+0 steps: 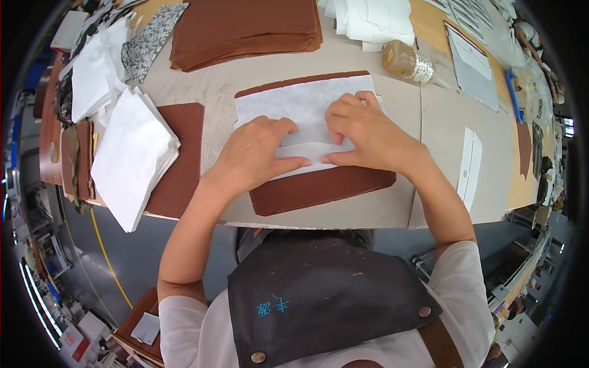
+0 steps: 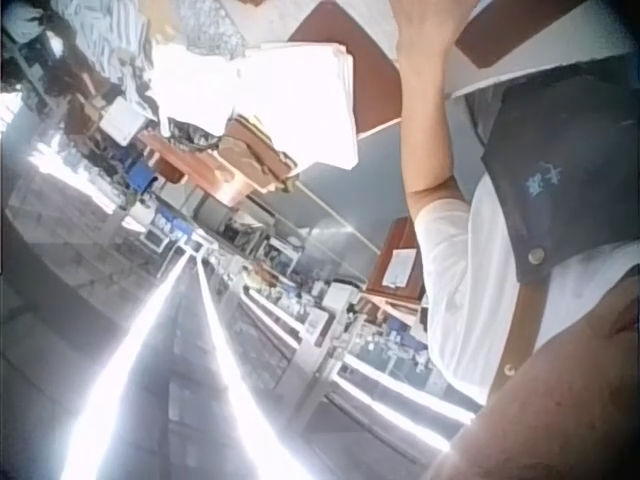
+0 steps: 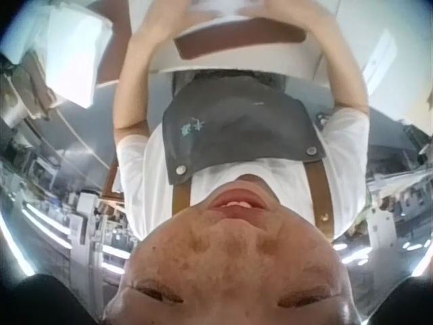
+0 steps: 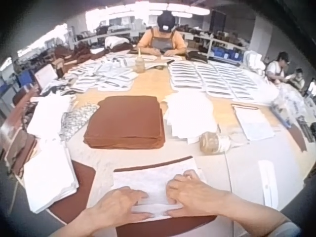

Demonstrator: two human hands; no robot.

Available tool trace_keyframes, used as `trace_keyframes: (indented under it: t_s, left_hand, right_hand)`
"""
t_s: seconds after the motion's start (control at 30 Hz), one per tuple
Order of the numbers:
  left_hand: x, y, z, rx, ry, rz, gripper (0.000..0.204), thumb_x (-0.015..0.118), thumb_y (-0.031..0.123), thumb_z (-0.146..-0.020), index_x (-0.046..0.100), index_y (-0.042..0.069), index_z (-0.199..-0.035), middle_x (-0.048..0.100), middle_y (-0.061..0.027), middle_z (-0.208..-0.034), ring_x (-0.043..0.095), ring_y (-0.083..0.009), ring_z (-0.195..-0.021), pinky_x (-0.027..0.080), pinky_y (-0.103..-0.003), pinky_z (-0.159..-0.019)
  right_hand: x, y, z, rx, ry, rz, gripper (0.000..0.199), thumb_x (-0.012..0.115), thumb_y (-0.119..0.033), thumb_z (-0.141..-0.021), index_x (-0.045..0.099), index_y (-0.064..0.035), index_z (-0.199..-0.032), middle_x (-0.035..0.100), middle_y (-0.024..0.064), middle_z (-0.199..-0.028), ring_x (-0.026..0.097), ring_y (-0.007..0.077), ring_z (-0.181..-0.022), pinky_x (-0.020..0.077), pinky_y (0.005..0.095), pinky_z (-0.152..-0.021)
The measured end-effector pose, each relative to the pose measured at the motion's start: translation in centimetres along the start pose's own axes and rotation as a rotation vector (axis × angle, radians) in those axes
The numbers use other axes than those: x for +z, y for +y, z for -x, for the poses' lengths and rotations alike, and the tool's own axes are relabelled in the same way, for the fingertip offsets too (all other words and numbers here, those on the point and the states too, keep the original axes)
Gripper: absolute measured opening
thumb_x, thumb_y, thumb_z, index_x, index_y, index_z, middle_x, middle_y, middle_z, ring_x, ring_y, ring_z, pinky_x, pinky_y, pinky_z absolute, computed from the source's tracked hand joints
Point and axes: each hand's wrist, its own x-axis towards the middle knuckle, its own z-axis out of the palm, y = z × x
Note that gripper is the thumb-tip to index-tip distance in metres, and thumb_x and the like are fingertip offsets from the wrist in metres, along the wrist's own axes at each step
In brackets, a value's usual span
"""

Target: Applying glue to leather panels and attaching paper linings and reinforcement strips to prepare them for assembly.

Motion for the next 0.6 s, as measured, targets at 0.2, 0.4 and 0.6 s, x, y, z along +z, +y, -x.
trace_keyframes:
  t_s: [0.2, 0.4, 0.6]
  left_hand:
    - [-0.8, 1.0, 2.5, 0.200, -0.095, 0.039, 0.032, 0.081, 0.025, -0.070, 0.067, 0.001, -0.088, 0.056, -0.0099, -0.084, 0.054, -0.0287, -0.082, 0.045, -0.038, -0.072]
    - [0.4, 1.4, 7.0, 0.177, -0.087, -0.027, 0.023, 0.077, 0.020, -0.073, 0.068, 0.004, -0.087, 0.055, -0.0076, -0.089, 0.053, -0.0256, -0.087, 0.042, -0.036, -0.077]
    - [1.2, 1.1, 9.4, 0.165, 0.027, -0.071, 0.024, 0.072, -0.003, -0.066, 0.069, 0.005, -0.089, 0.056, -0.0082, -0.095, 0.053, -0.0277, -0.090, 0.041, -0.036, -0.078]
  right_hand:
    - [-1.3, -1.6, 3.1, 0.121, -0.160, -0.015, 0.040, 0.078, -0.020, -0.071, 0.062, -0.0091, -0.106, 0.058, 0.0058, -0.083, 0.053, 0.0220, -0.087, 0.0315, 0.0403, -0.097]
    - [-0.7, -2.5, 8.0, 0.047, -0.149, -0.005, 0.035, 0.076, -0.014, -0.069, 0.065, -0.0093, -0.102, 0.062, 0.0020, -0.095, 0.052, 0.0221, -0.096, 0.0318, 0.0410, -0.098]
    - [0.3, -2.7, 10.6, 0.128, 0.025, 0.027, 0.031, 0.073, -0.004, -0.068, 0.066, -0.0087, -0.098, 0.062, 0.0029, -0.101, 0.050, 0.0252, -0.102, 0.0346, 0.0419, -0.096]
